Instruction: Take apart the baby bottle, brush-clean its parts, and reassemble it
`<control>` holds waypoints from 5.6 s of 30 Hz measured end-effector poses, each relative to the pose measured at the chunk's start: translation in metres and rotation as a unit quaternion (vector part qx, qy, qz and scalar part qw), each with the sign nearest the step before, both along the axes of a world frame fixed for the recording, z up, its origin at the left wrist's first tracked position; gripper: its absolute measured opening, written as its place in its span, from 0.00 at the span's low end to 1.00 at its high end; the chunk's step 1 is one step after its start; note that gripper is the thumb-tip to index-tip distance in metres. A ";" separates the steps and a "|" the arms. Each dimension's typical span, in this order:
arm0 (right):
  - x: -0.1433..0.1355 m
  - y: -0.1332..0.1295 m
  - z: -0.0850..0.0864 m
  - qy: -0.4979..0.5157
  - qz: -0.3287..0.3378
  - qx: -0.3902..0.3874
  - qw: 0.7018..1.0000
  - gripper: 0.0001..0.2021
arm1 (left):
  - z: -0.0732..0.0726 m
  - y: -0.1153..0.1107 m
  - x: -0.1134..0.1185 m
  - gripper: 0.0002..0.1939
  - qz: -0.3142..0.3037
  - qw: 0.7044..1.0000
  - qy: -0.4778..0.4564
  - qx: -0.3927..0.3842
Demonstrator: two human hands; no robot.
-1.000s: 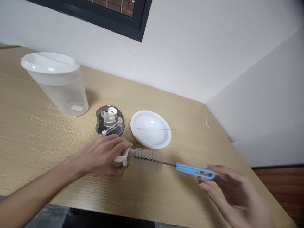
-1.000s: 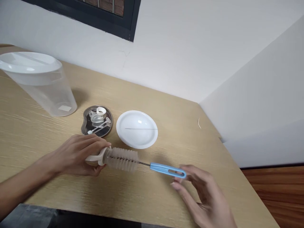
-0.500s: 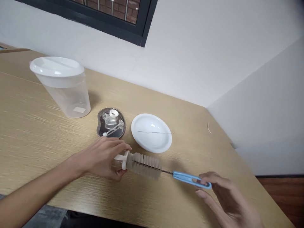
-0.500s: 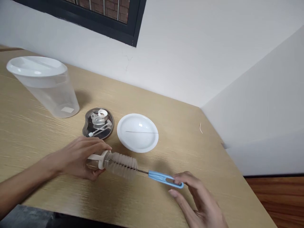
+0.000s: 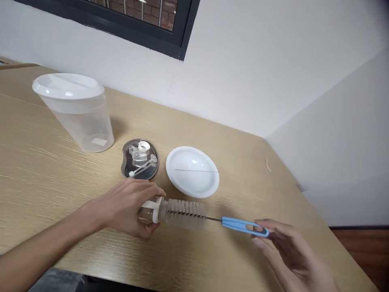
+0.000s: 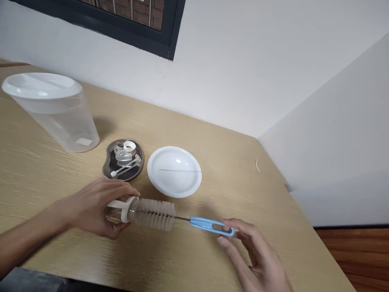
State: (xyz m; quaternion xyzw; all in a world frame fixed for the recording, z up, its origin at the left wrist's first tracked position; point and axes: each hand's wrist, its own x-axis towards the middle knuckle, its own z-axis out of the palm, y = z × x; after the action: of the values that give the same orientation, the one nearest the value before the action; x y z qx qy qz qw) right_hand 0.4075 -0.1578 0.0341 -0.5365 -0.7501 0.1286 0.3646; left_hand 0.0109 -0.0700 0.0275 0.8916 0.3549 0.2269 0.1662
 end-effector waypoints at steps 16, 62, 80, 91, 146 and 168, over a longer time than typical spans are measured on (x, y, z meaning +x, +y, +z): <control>-0.010 0.058 0.039 0.020 0.029 -0.007 0.999 0.11 | 0.013 0.008 -0.010 0.25 0.081 0.996 0.003 -0.041; -0.003 0.083 -0.003 0.097 0.078 -0.026 0.992 0.10 | 0.019 0.007 -0.003 0.24 0.111 0.966 0.050 -0.227; -0.005 0.082 -0.011 0.127 0.097 -0.051 0.986 0.07 | 0.026 0.012 0.000 0.25 0.124 0.944 0.062 -0.299; -0.008 0.081 -0.014 0.124 0.066 -0.029 0.990 0.11 | 0.024 0.015 -0.002 0.25 0.133 0.944 0.075 -0.291; -0.014 0.082 -0.011 0.118 0.064 -0.044 0.990 0.12 | 0.021 0.012 0.000 0.26 0.121 0.942 0.073 -0.305; -0.018 0.080 -0.012 0.137 0.095 -0.076 0.983 0.10 | 0.022 0.014 -0.001 0.26 0.125 0.943 0.078 -0.299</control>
State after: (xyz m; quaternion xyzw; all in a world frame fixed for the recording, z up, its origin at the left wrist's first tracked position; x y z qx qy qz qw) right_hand 0.3892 -0.0775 0.0225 -0.4659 -0.7287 0.2920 0.4082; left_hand 0.0098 -0.0565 0.0493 0.7642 0.5268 0.0593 0.3674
